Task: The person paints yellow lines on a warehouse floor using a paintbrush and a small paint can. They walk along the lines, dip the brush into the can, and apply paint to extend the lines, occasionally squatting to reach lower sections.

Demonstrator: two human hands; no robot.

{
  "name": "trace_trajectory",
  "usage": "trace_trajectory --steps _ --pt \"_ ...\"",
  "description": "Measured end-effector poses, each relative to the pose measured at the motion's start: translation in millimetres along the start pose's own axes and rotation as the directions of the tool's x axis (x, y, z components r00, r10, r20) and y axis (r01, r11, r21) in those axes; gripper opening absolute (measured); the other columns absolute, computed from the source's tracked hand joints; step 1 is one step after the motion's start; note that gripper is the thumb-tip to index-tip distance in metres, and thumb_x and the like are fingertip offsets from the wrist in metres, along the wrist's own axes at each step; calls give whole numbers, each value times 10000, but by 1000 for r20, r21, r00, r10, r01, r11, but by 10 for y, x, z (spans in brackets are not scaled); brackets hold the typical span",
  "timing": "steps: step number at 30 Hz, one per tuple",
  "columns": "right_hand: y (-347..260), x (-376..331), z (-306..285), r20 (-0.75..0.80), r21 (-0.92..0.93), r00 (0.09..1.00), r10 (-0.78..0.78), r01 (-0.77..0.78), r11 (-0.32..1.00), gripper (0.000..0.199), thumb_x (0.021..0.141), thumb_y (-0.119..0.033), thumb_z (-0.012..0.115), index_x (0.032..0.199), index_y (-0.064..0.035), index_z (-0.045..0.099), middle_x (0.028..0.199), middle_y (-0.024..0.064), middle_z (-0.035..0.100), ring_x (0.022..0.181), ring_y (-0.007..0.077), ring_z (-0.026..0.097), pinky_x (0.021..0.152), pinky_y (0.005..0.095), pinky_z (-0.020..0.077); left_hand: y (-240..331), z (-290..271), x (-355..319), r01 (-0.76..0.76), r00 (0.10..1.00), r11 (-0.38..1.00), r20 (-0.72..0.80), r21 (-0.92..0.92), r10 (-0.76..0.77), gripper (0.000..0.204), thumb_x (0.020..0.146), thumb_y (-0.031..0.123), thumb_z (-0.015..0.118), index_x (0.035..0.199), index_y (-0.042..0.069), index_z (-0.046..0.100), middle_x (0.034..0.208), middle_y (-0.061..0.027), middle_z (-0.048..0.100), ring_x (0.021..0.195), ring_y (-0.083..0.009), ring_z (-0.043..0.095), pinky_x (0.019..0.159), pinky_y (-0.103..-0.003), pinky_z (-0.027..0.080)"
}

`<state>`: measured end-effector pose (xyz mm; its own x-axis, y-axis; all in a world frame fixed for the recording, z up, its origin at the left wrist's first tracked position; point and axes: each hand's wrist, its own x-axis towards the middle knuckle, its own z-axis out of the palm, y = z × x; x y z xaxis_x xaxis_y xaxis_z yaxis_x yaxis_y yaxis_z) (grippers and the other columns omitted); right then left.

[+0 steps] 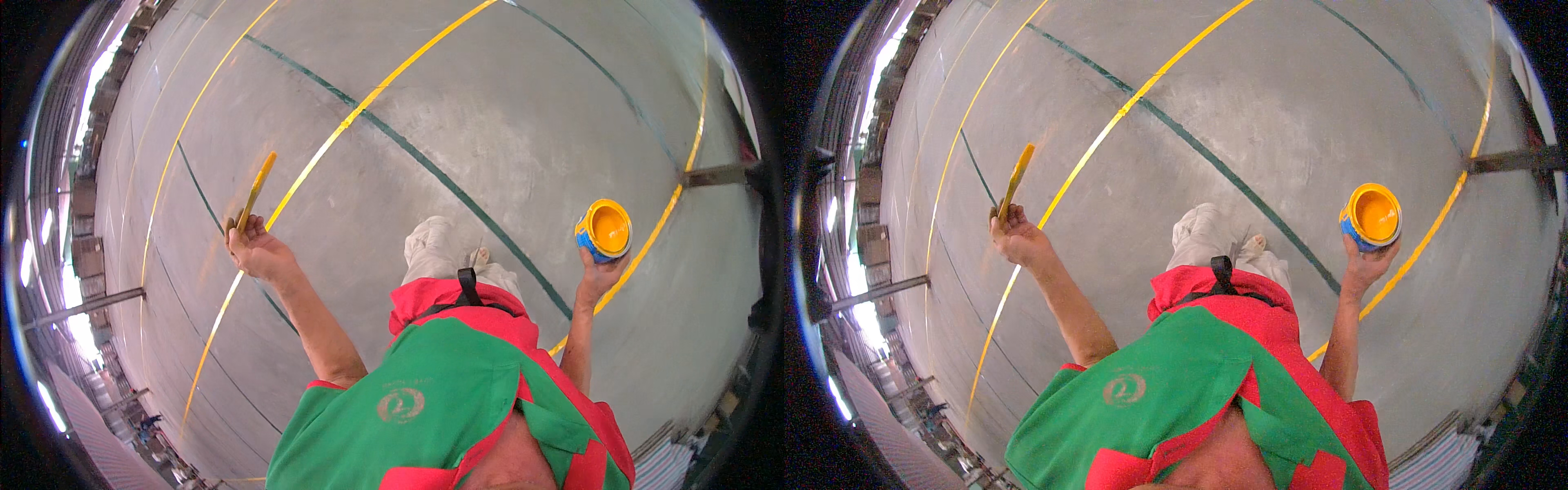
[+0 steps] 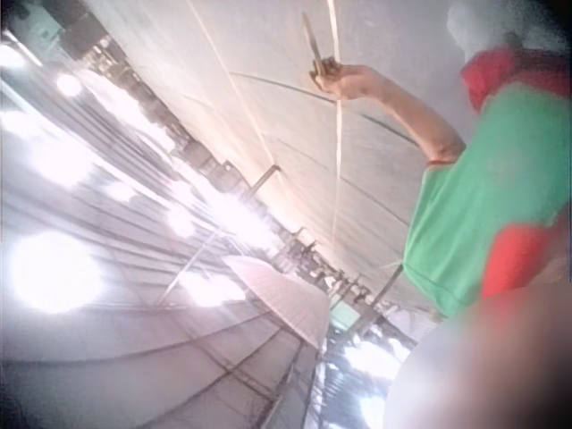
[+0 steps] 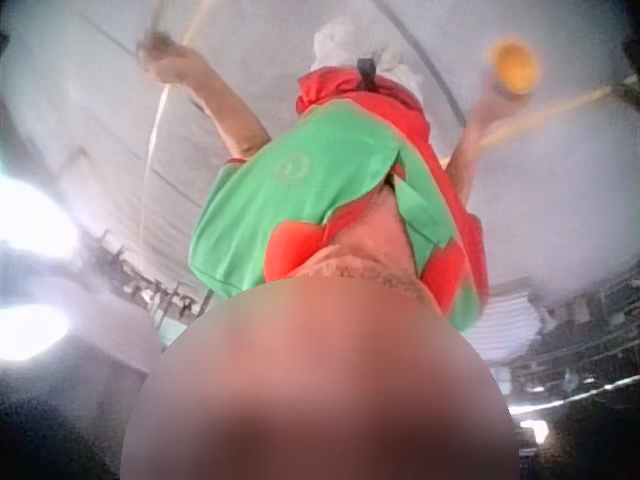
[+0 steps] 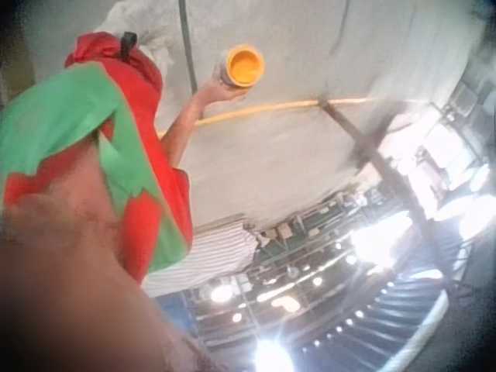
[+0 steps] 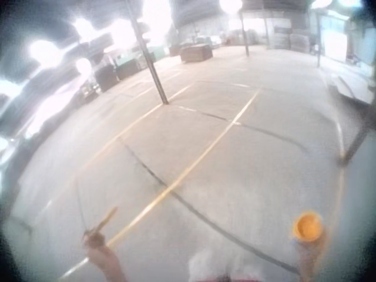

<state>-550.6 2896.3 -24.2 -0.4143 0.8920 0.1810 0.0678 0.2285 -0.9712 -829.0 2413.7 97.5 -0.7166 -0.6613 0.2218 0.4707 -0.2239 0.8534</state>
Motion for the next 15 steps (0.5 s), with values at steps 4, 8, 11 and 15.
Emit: trace_trajectory --steps 4,8,11,15 --pt "84 844 411 31 29 1000 6 -7 1000 1038 697 -11 893 1548 2 299 1552 186 409 1428 327 445 1204 476 367 -446 555 36 28 999 1000 -22 9 -28 264 1002 160 544 1153 -37 633 993 -153 699 838 -234 647 774 -347 535" --pt "321 1613 852 -31 -90 999 18 -21 996 1031 692 5 895 1538 18 307 1530 189 436 1409 317 470 1191 462 382 -1205 1403 251 24 1000 1000 5 7 -25 260 998 156 550 1147 -38 637 1004 -168 707 840 -245 662 775 -366 549" --pt "467 2197 1127 -114 -173 993 38 -58 983 967 704 19 880 1509 35 343 1501 190 467 1382 306 493 1181 443 386 -1834 2309 476 65 997 998 54 -22 -63 250 996 147 551 1139 -38 641 1020 -182 712 846 -254 674 774 -372 559" --pt "482 2939 1456 -211 -161 975 70 -105 981 864 739 46 839 1474 45 385 1462 179 502 1344 292 518 1163 427 397 -2395 3659 687 106 983 992 154 -62 -96 246 992 125 552 1146 -50 630 1031 -195 714 849 -259 679 772 -370 562"
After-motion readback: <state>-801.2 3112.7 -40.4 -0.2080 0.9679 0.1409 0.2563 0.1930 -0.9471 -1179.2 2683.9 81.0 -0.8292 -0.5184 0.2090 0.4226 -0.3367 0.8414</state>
